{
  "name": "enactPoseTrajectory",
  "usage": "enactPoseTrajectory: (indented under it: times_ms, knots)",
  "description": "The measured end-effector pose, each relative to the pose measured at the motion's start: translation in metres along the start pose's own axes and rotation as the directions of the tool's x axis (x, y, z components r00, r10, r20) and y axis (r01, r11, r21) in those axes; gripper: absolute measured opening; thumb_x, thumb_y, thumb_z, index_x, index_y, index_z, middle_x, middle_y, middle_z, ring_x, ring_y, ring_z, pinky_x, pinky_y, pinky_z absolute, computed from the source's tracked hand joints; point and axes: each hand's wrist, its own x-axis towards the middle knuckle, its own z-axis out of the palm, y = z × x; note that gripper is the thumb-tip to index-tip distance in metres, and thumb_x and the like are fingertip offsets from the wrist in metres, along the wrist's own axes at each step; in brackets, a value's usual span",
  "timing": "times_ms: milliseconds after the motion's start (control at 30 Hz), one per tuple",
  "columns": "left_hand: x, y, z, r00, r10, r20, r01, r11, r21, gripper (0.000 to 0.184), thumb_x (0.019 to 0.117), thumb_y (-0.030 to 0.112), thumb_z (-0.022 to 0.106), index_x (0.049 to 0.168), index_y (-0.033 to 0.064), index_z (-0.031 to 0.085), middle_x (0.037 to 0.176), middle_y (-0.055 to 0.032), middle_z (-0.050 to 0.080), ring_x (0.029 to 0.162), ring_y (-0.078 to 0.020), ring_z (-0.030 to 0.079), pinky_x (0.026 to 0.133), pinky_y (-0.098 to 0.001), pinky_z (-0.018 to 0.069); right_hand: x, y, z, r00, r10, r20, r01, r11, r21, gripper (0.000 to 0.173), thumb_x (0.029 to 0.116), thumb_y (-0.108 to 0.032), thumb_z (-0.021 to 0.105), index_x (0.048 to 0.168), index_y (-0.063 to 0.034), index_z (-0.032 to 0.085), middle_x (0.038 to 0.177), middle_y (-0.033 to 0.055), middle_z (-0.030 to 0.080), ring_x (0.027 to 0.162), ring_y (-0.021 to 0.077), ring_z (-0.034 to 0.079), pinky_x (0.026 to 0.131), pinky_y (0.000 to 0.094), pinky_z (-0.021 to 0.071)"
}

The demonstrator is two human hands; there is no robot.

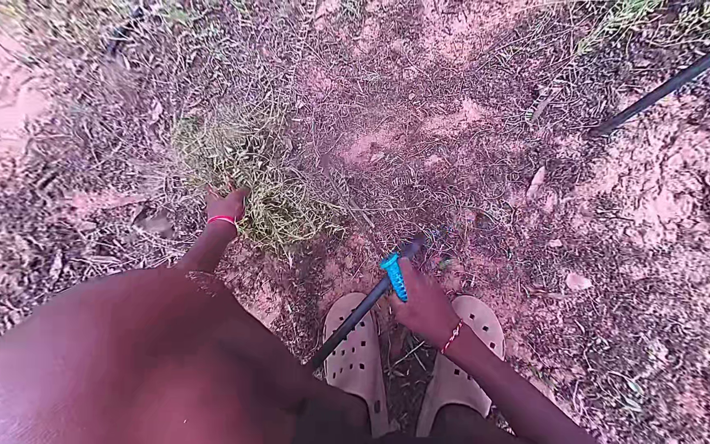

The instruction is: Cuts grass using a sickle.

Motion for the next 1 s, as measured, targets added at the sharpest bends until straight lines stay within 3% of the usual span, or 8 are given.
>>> enactPoseTrajectory:
  times_ms: [100, 167, 367, 600, 733, 833, 933, 1000]
  knots:
    - [-0.001, -0.001, -0.003, 1.0, -0.018, 0.009, 0.018, 0.998, 0.065, 0.087, 0.0969, 0.049, 0.067, 0.154, -0.0065, 0.032, 0.147, -0.0336, 0.048, 0.139, -0.0475, 0.047, 0.113, -0.0652, 0.0374, 0.001, 0.014, -0.004, 0.933, -0.062, -0.354, 0.049, 0.998, -0.046, 0.054, 0.0859, -0.012, 0.068, 0.134, 0.0096, 0.056, 0.103, 0.025, 0.072, 0.08, 0.0403, 0.073, 0.069, 0.0545, 0.0573]
    - [-0.011, 0.001, -0.005, 1.0, -0.004, -0.001, 0.004, 1.0, 0.028, 0.084, 0.0966, 0.044, 0.069, 0.153, -0.0071, 0.034, 0.146, -0.0335, 0.05, 0.138, -0.0471, 0.048, 0.113, -0.0645, 0.0374, 0.007, 0.027, -0.019, 0.868, 0.056, -0.494, -0.062, 0.998, 0.004, 0.054, 0.0858, -0.012, 0.068, 0.133, 0.0102, 0.054, 0.095, 0.0243, 0.071, 0.079, 0.0407, 0.071, 0.068, 0.0559, 0.0555]
    - [-0.025, 0.013, -0.006, 1.0, -0.014, 0.0, 0.014, 1.0, 0.003, 0.085, 0.0948, 0.041, 0.072, 0.154, -0.0054, 0.033, 0.15, -0.0337, 0.045, 0.142, -0.0473, 0.043, 0.116, -0.0652, 0.0331, -0.006, 0.053, -0.039, 0.791, 0.468, -0.393, -0.375, 0.88, 0.292, 0.071, 0.0898, -0.014, 0.071, 0.15, 0.0031, 0.036, 0.102, 0.0249, 0.066, 0.089, 0.0379, 0.067, 0.078, 0.0562, 0.0518]
    - [-0.017, 0.011, 0.0, 1.0, 0.006, -0.005, -0.006, 1.0, 0.03, 0.087, 0.0929, 0.042, 0.073, 0.153, -0.0052, 0.032, 0.147, -0.0339, 0.048, 0.138, -0.0476, 0.047, 0.112, -0.0661, 0.0375, -0.029, 0.024, 0.006, 0.995, 0.096, -0.02, -0.098, 0.989, -0.112, 0.057, 0.0916, -0.015, 0.064, 0.143, 0.004, 0.047, 0.111, 0.0232, 0.07, 0.091, 0.0411, 0.072, 0.078, 0.055, 0.0549]
    - [-0.026, 0.003, -0.01, 1.0, 0.008, -0.003, -0.007, 0.992, 0.13, 0.087, 0.0969, 0.045, 0.069, 0.153, -0.0095, 0.03, 0.147, -0.0371, 0.046, 0.14, -0.0507, 0.045, 0.113, -0.0672, 0.034, -0.046, 0.049, 0.024, 0.91, -0.118, -0.396, 0.049, 0.982, -0.18, 0.045, 0.0792, -0.012, 0.071, 0.119, 0.0066, 0.064, 0.094, 0.0199, 0.073, 0.067, 0.034, 0.072, 0.056, 0.0479, 0.0568]
    - [-0.025, -0.006, -0.008, 0.999, 0.05, 0.015, -0.052, 0.986, 0.16, 0.086, 0.0987, 0.047, 0.065, 0.152, -0.0112, 0.03, 0.147, -0.0381, 0.045, 0.14, -0.0522, 0.044, 0.113, -0.0692, 0.0324, -0.062, 0.076, 0.018, 0.703, 0.113, -0.702, -0.253, 0.963, -0.098, 0.046, 0.0757, -0.012, 0.07, 0.115, 0.0109, 0.063, 0.084, 0.0192, 0.071, 0.062, 0.033, 0.07, 0.051, 0.0474, 0.0548]
    - [-0.028, -0.013, -0.009, 0.999, 0.052, 0.0, -0.052, 0.992, 0.111, 0.085, 0.0975, 0.045, 0.067, 0.153, -0.0081, 0.031, 0.148, -0.0361, 0.046, 0.139, -0.0504, 0.044, 0.113, -0.0687, 0.0325, -0.068, 0.09, 0.0, 0.559, 0.559, -0.613, -0.544, 0.805, 0.239, 0.061, 0.0869, -0.012, 0.069, 0.138, 0.0112, 0.046, 0.095, 0.0257, 0.068, 0.081, 0.0419, 0.07, 0.069, 0.059, 0.0538]
    - [-0.025, -0.01, -0.005, 0.996, 0.083, -0.014, -0.082, 0.994, 0.076, 0.08, 0.0967, 0.04, 0.07, 0.15, -0.009, 0.036, 0.146, -0.0358, 0.048, 0.138, -0.0499, 0.046, 0.113, -0.0685, 0.0337, -0.062, 0.09, -0.001, 0.541, 0.682, -0.492, -0.609, 0.721, 0.33, 0.067, 0.0891, -0.011, 0.068, 0.146, 0.0078, 0.039, 0.104, 0.0271, 0.068, 0.092, 0.0433, 0.069, 0.079, 0.0602, 0.0534]
